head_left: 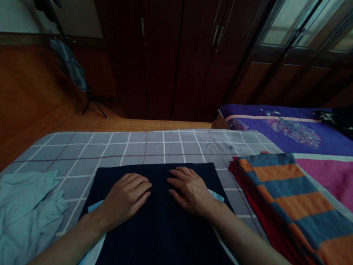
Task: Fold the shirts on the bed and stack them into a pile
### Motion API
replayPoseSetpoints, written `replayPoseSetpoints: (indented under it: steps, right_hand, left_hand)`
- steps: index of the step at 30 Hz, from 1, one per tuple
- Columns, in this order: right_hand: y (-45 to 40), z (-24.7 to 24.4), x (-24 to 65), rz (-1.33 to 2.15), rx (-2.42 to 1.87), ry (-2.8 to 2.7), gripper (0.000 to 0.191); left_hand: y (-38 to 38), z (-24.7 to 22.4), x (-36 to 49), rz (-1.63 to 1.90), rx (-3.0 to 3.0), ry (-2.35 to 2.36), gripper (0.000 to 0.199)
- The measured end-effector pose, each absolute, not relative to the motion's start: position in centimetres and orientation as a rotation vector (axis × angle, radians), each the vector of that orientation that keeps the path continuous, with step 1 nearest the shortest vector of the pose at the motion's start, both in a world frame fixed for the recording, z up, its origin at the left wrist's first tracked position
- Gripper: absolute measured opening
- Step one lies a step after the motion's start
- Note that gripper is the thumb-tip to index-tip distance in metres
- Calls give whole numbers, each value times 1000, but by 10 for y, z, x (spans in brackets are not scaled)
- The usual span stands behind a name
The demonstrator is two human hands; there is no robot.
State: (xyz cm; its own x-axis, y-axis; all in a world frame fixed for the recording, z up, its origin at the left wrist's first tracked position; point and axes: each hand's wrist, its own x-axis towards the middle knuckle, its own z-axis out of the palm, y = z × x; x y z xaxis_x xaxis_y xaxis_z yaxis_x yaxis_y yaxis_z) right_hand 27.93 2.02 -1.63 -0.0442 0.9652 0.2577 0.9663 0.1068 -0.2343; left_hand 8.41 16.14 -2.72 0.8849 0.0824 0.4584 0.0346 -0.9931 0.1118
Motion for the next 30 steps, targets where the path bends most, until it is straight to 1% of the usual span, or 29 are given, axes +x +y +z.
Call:
replayPoseSetpoints:
  steps: [2,5,8,11,14,17,18,22,27,30]
  right_hand:
    - [19,-17,277,15,-1922,-2073,36]
    - [18,-23,275,105,-1906,-2145,53]
    - [19,-27,276,190,-1889,-2157,55]
    - [19,-16,286,188,-1907,-2106,56]
    - [11,10,305,151,-2158,-1853,50]
    - [-9,32,321,167,-2460,-1519,36]
    - [-18,35,324,184,-2532,-1447,34]
    - [-52,26,318,272,-2714,-1292,32]
    - [-66,7,310,300,-2771,-1189,14]
    - [-65,5,318,269,-2769,-1135,14]
  left_hand:
    - [161,-30,84,682,2987,97,26]
    - [160,-36,85,475,3074,15,46]
    - [158,-43,86,269,3090,25,53]
    - [158,-47,85,220,3058,71,53]
    - [160,-49,84,263,3033,73,52]
    - [162,-51,83,290,3011,67,51]
    - [162,-52,83,292,3003,68,50]
    - [162,-52,83,267,3008,78,50]
    - [160,-51,82,246,3023,93,50]
    - [161,-50,82,283,3009,98,50]
